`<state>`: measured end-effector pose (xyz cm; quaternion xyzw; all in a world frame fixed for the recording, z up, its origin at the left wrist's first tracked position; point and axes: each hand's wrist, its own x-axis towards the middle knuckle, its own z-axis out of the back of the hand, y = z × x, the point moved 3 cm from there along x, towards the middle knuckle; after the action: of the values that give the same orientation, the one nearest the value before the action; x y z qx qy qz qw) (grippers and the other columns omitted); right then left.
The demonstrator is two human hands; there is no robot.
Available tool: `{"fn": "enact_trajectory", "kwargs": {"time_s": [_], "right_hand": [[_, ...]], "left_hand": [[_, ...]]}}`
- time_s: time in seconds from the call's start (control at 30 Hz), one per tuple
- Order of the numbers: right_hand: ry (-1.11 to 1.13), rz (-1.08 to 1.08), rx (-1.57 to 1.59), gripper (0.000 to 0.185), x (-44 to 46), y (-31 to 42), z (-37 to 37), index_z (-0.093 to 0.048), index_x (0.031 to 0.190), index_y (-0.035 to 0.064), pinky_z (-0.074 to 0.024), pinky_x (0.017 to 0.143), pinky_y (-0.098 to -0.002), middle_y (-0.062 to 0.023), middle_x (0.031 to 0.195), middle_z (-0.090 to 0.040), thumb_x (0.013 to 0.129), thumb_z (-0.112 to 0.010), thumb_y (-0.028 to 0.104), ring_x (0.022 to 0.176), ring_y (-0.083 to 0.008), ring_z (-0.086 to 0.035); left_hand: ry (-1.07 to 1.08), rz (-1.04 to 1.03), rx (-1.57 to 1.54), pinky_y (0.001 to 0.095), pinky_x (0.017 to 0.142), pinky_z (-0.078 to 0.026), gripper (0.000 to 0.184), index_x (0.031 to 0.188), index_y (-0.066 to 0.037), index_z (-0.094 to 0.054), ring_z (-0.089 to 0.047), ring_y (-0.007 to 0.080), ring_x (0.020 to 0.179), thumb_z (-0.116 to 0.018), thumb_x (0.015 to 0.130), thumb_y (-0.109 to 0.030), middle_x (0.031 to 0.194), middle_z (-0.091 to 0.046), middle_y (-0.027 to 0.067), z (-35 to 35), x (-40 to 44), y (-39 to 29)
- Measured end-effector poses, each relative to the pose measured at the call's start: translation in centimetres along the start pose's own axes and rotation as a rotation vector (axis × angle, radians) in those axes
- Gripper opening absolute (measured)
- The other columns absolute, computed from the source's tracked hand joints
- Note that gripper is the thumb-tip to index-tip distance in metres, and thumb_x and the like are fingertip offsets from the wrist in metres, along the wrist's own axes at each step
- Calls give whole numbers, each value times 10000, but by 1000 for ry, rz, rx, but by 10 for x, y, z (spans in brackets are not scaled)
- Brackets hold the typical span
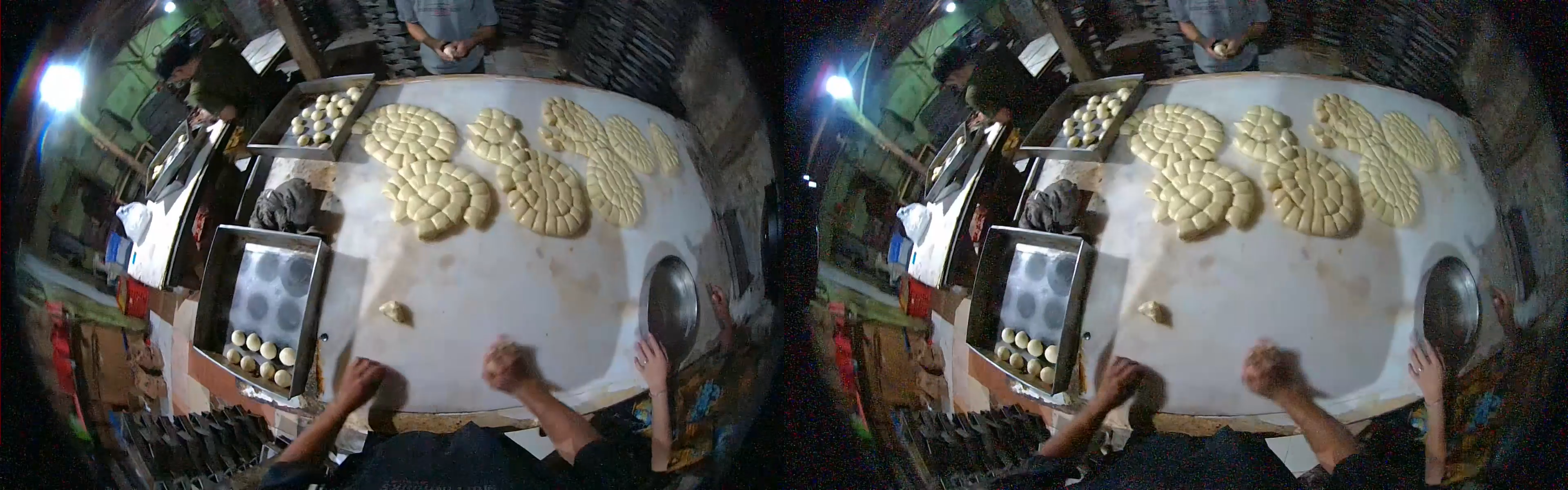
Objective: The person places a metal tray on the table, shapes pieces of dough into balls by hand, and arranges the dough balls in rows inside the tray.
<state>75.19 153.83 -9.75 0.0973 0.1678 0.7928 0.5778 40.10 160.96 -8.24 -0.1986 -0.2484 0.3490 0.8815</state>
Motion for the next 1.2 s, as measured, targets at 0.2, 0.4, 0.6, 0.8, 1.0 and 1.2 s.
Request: {"fn": "enact_trajectory", "kwargs": {"time_s": [0.2, 0.4, 0.6, 0.8, 1.0, 1.2], "right_hand": [[-517, -456, -60, 118, 89, 2, 35, -526, 884, -6, -405, 848, -478, -220, 949, -560, 812, -541, 86, 960, -416, -517], [-388, -277, -134, 101, 55, 93, 13, -561, 915, 65, -411, 866, -465, -162, 984, -575, 817, -550, 45, 978, -353, -534], [-48, -810, 215, 156, 46, 54, 34, -584, 921, 3, -495, 662, -389, -129, 889, -613, 856, -570, 144, 779, -264, -605], [-144, -101, 467, 263, 229, 275, 22, -613, 1058, -7, -481, 829, -344, -149, 979, -633, 865, -548, 158, 932, -263, -599], [-19, 608, 702, 291, 362, 517, -47, -598, 1063, 16, -460, 905, -402, -169, 1079, -606, 795, -633, 124, 1057, -342, -560], [-132, 707, 432, 251, 362, 496, -73, -639, 1002, 36, -435, 942, -443, -149, 1037, -630, 788, -647, 168, 1046, -316, -567]], "left_hand": [[-276, 165, 74, 423, 815, -420, 208, 979, -77, -616, -550, 301, 890, -573, 776, -95, 988, -619, 103, -10, 66, 58], [-93, 103, -240, 391, 929, -430, 338, 1181, -27, -515, -503, 336, 1054, -454, 858, -103, 1165, -525, 158, -27, -7, -8], [-19, 352, -511, 396, 994, -394, 431, 1248, -50, -486, -499, 339, 1126, -499, 817, -58, 1212, -505, 165, 156, -66, 39], [-92, 792, 493, 616, 968, -298, 314, 1073, -93, -583, -615, 294, 908, -552, 761, -92, 954, -600, 110, 323, -142, 229], [235, 983, 395, 712, 972, -244, 312, 1097, -73, -575, -596, 310, 1031, -542, 789, -113, 1080, -597, 107, 322, -181, 300], [159, 1032, 278, 707, 979, -243, 577, 1290, -83, -437, -544, 312, 1123, -613, 742, -113, 1186, -555, 101, 344, -181, 273]]}}
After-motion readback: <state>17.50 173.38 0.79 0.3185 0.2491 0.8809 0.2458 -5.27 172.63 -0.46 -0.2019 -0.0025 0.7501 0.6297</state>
